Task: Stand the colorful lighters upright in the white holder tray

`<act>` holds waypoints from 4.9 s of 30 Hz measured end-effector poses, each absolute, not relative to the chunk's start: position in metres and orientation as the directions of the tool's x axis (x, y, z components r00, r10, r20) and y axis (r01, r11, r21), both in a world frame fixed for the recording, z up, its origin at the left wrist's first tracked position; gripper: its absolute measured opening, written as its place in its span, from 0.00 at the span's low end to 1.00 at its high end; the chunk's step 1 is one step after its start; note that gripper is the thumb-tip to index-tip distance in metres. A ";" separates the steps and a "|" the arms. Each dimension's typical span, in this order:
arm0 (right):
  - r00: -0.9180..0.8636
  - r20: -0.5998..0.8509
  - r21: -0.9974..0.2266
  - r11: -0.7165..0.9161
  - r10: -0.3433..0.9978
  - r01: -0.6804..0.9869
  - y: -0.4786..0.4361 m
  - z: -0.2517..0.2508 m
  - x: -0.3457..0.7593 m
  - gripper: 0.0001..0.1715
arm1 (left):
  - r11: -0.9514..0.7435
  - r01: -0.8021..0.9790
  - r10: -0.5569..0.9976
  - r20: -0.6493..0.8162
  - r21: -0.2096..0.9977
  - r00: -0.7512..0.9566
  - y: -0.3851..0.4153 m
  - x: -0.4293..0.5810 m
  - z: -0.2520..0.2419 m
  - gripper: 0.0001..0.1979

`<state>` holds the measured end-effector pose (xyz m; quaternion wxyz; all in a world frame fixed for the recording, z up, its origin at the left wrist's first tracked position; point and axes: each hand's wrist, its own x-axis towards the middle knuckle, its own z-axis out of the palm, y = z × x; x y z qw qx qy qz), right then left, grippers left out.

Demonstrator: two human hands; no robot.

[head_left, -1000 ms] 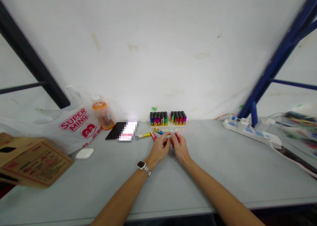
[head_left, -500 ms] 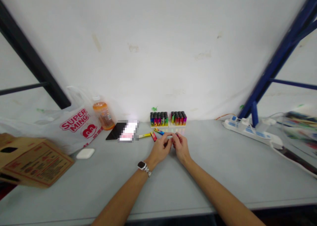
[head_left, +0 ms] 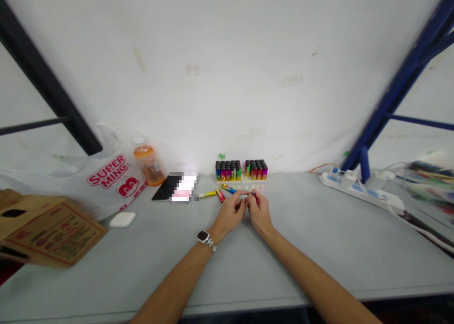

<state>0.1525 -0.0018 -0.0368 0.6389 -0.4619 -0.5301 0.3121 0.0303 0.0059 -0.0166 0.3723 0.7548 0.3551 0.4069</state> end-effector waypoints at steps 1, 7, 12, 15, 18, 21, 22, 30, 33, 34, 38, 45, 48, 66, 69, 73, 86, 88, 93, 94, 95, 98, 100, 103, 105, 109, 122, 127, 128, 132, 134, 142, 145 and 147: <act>0.242 0.390 -0.921 0.379 0.888 0.091 -0.002 -0.037 0.153 0.16 | -0.468 0.232 0.840 0.348 0.853 0.417 0.006 0.030 -0.017 0.19; 0.234 0.375 -0.927 0.369 0.897 0.071 -0.003 -0.035 0.153 0.16 | -0.442 0.209 0.850 0.332 0.872 0.409 0.006 0.031 -0.017 0.19; 0.231 0.362 -0.931 0.361 0.903 0.051 -0.003 -0.037 0.152 0.16 | -0.453 0.226 0.848 0.340 0.862 0.406 0.006 0.031 -0.018 0.19; 0.232 0.363 -0.931 0.362 0.903 0.045 -0.002 -0.038 0.153 0.17 | -0.465 0.240 0.845 0.346 0.852 0.408 0.006 0.031 -0.018 0.18; 0.233 0.352 -0.935 0.353 0.907 0.038 -0.001 -0.038 0.153 0.18 | -0.471 0.245 0.842 0.350 0.847 0.410 0.006 0.031 -0.017 0.17; 0.219 0.332 -0.942 0.335 0.917 0.024 -0.002 -0.034 0.152 0.20 | -0.480 0.258 0.842 0.357 0.839 0.405 0.005 0.030 -0.016 0.17; 0.209 0.333 -0.942 0.336 0.920 0.021 -0.003 -0.033 0.152 0.20 | -0.487 0.267 0.841 0.365 0.832 0.399 0.005 0.030 -0.016 0.18; 0.128 0.319 -0.934 0.334 0.939 -0.127 -0.009 -0.028 0.153 0.09 | -0.643 0.461 0.758 0.422 0.612 0.497 0.001 0.024 0.001 0.22; 0.115 0.353 -0.923 0.366 0.928 -0.121 -0.010 -0.027 0.154 0.06 | -0.685 0.530 0.728 0.443 0.500 0.523 0.000 0.021 0.006 0.24; 0.115 0.358 -0.922 0.370 0.927 -0.113 -0.010 -0.026 0.154 0.05 | -0.697 0.540 0.717 0.450 0.472 0.532 0.000 0.020 0.007 0.24; 0.130 0.327 -0.934 0.341 0.936 -0.111 -0.009 -0.026 0.154 0.04 | -0.721 0.545 0.693 0.469 0.428 0.547 0.000 0.020 0.006 0.24; 0.142 0.357 -0.930 0.366 0.923 -0.039 -0.002 -0.032 0.155 0.05 | -0.695 0.567 0.702 0.586 0.442 0.405 0.005 0.022 0.006 0.17; 0.150 0.335 -0.936 0.347 0.930 -0.057 0.001 -0.034 0.156 0.09 | -0.699 0.519 0.706 0.590 0.491 0.392 0.014 0.024 0.008 0.09; 0.303 0.095 -0.982 0.139 0.948 -0.126 0.010 -0.019 0.179 0.30 | -0.679 0.459 0.713 0.366 0.573 0.598 0.108 0.045 0.084 0.06; 0.301 0.105 -0.982 0.147 0.948 -0.118 0.011 -0.020 0.179 0.28 | -0.716 0.546 0.694 0.361 0.434 0.623 0.125 0.056 0.086 0.06; 0.288 0.138 -0.979 0.174 0.948 -0.103 0.012 -0.022 0.178 0.26 | -0.693 0.663 0.718 0.346 0.281 0.604 0.135 0.067 0.078 0.07; 0.216 0.181 -0.983 0.186 0.960 -0.005 0.014 -0.030 0.179 0.24 | -0.661 0.721 0.743 0.316 0.208 0.590 0.138 0.077 0.077 0.07; 0.206 0.186 -0.982 0.191 0.961 -0.003 0.014 -0.031 0.179 0.24 | -0.663 0.720 0.741 0.315 0.205 0.593 0.139 0.077 0.077 0.06; 0.188 0.187 -0.981 0.192 0.964 -0.007 0.013 -0.029 0.179 0.23 | -0.655 0.727 0.749 0.303 0.205 0.589 0.144 0.074 0.075 0.06; 0.185 0.190 -0.981 0.194 0.964 -0.005 0.013 -0.029 0.179 0.23 | -0.651 0.730 0.753 0.299 0.207 0.587 0.145 0.074 0.075 0.06; 0.183 0.194 -0.980 0.198 0.964 -0.004 0.012 -0.028 0.178 0.23 | -0.648 0.733 0.756 0.294 0.208 0.585 0.146 0.074 0.075 0.06; 0.180 0.216 -0.975 0.221 0.960 -0.007 0.012 -0.028 0.178 0.22 | -0.644 0.739 0.759 0.278 0.197 0.588 0.147 0.074 0.075 0.06; 0.178 0.222 -0.974 0.226 0.959 -0.005 0.012 -0.028 0.178 0.22 | -0.644 0.743 0.759 0.268 0.181 0.593 0.148 0.074 0.074 0.06; 0.169 0.208 -0.977 0.212 0.963 -0.004 0.012 -0.028 0.177 0.22 | -0.644 0.751 0.756 0.269 0.146 0.596 0.147 0.073 0.073 0.07; 0.163 0.200 -0.979 0.204 0.966 -0.009 0.011 -0.027 0.177 0.22 | -0.646 0.755 0.749 0.287 0.115 0.597 0.145 0.073 0.072 0.07; 0.159 0.202 -0.978 0.206 0.966 -0.011 0.010 -0.025 0.175 0.20 | -0.646 0.761 0.733 0.329 0.065 0.595 0.138 0.075 0.069 0.09; 0.135 0.204 -0.979 0.201 0.970 0.037 0.009 -0.026 0.175 0.17 | -0.680 0.719 0.629 0.385 -0.148 0.675 0.126 0.066 0.055 0.18; 0.137 0.220 -0.976 0.217 0.966 0.033 0.010 -0.028 0.174 0.16 | -0.677 0.718 0.612 0.418 -0.162 0.671 0.120 0.067 0.050 0.18; 0.136 0.221 -0.975 0.218 0.966 0.035 0.010 -0.028 0.174 0.16 | -0.675 0.720 0.615 0.416 -0.160 0.669 0.119 0.067 0.049 0.18; 0.132 0.210 -0.978 0.208 0.969 0.032 0.009 -0.027 0.173 0.15 | -0.666 0.732 0.633 0.410 -0.145 0.657 0.118 0.068 0.051 0.17; 0.132 0.204 -0.979 0.201 0.970 0.032 0.009 -0.026 0.173 0.15 | -0.666 0.736 0.634 0.426 -0.125 0.646 0.115 0.069 0.052 0.18; 0.120 0.226 -0.970 0.212 0.967 0.122 0.011 -0.033 0.173 0.14 | -0.681 0.729 0.646 0.523 0.065 0.557 0.061 0.042 0.027 0.17; 0.119 0.281 -0.940 0.248 0.952 0.234 0.010 -0.036 0.173 0.11 | -0.668 0.727 0.685 0.513 0.159 0.517 0.037 0.011 0.007 0.15; 0.121 0.323 -0.894 0.261 0.939 0.363 0.009 -0.034 0.170 0.09 | -0.622 0.757 0.727 0.508 0.200 0.463 0.027 -0.011 -0.003 0.16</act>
